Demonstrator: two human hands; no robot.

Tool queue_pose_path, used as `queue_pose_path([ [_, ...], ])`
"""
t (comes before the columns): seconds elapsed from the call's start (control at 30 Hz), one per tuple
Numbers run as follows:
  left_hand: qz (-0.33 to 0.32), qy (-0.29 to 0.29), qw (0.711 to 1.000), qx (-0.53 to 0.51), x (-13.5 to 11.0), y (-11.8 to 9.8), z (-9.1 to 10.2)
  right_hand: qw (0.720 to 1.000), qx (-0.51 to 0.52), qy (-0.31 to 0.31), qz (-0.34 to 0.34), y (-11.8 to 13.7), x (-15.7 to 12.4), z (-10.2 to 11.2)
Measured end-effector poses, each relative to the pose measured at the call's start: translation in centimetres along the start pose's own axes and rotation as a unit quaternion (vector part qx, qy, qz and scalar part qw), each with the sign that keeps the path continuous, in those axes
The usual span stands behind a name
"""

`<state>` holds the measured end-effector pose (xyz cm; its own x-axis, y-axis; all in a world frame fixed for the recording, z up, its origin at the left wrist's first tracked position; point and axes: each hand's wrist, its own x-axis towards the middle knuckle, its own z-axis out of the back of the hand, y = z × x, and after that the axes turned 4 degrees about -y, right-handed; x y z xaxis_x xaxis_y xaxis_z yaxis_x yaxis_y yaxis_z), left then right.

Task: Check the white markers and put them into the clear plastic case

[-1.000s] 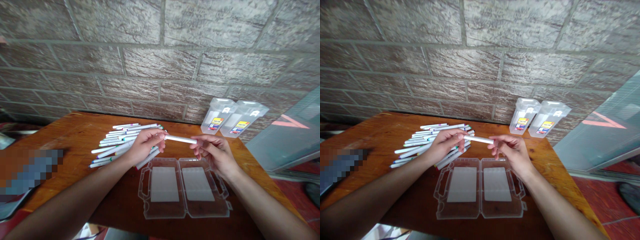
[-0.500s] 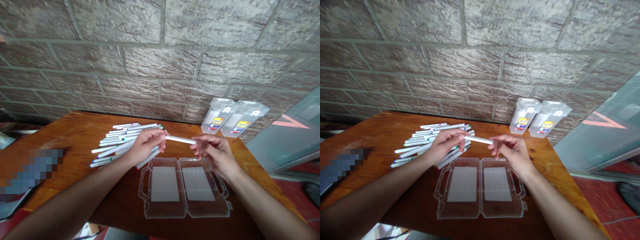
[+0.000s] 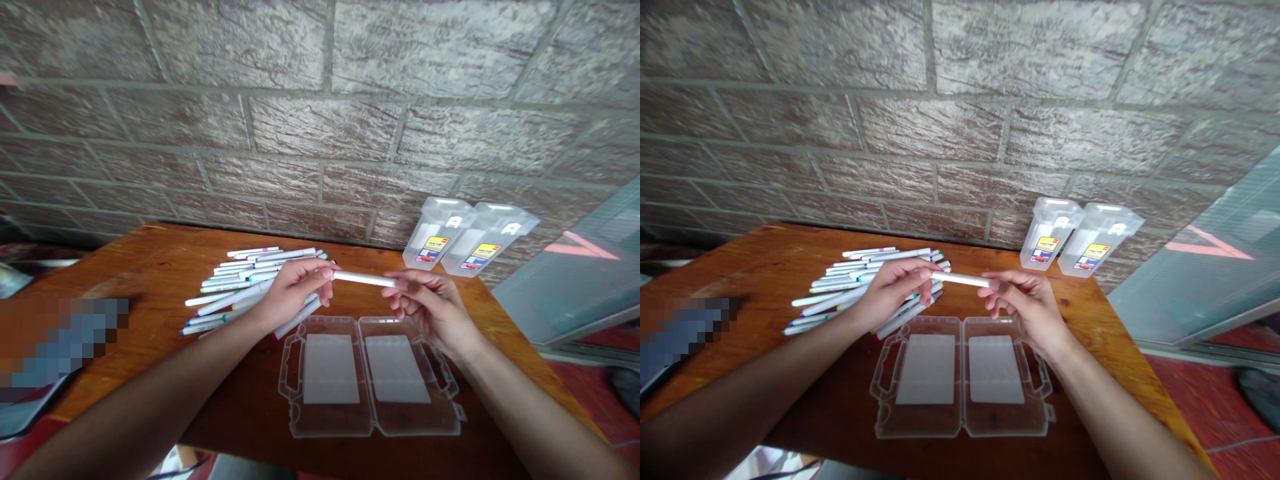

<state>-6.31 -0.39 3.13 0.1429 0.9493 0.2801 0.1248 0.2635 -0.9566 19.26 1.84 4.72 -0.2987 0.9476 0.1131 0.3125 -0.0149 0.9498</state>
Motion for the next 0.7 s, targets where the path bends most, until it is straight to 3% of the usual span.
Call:
queue_pose_path([
  [0.4, 0.027, 0.012, 0.996, -0.082, 0.12, 0.51, 0.11, 0.999, 0.042, 0.019, -0.03, 0.07, 0.21, 0.33],
  [0.7, 0.022, 0.006, 0.999, -0.049, 0.07, 0.39, -0.05, 1.0, -0.013, 0.022, 0.014, -0.07, 0.25, 0.26],
])
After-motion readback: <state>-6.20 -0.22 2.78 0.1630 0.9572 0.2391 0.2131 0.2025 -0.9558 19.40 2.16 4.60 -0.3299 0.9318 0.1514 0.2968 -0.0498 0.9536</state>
